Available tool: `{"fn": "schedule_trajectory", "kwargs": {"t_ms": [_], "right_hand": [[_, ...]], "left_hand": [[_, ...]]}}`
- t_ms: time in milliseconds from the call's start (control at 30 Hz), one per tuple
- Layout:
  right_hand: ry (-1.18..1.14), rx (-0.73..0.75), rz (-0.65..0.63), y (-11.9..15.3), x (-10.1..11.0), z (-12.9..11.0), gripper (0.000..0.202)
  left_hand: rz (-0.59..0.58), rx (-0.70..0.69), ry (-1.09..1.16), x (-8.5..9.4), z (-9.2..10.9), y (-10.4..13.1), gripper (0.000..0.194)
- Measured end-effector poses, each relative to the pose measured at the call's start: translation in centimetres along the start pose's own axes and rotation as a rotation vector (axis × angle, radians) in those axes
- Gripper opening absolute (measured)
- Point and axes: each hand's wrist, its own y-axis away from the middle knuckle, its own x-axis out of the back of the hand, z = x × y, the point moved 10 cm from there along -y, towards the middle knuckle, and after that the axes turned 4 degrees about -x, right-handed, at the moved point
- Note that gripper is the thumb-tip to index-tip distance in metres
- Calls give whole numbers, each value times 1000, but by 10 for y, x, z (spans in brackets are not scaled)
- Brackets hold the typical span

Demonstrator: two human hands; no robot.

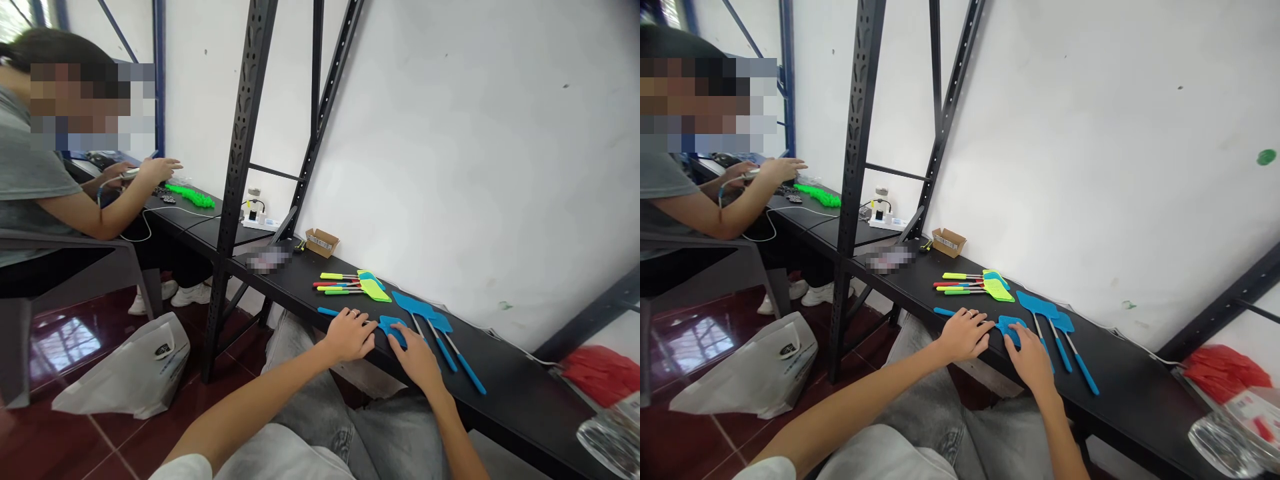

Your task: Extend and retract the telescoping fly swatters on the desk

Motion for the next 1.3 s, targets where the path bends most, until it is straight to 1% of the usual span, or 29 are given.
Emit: {"fn": "schedule_trajectory", "kwargs": {"t_ms": [300, 733, 1033, 1300], "right_hand": [[2, 9, 27, -1, 1, 0, 48], [-10, 10, 22, 0, 1, -1, 49], [0, 14, 35, 0, 2, -2, 47], [3, 5, 22, 1, 3, -3, 46]], "left_hand": [[9, -3, -4, -1, 0, 0, 40], [6, 4, -3, 0, 0, 0, 39], [4, 2, 2, 0, -1, 0, 40], [10, 2, 5, -1, -1, 0, 41]]}}
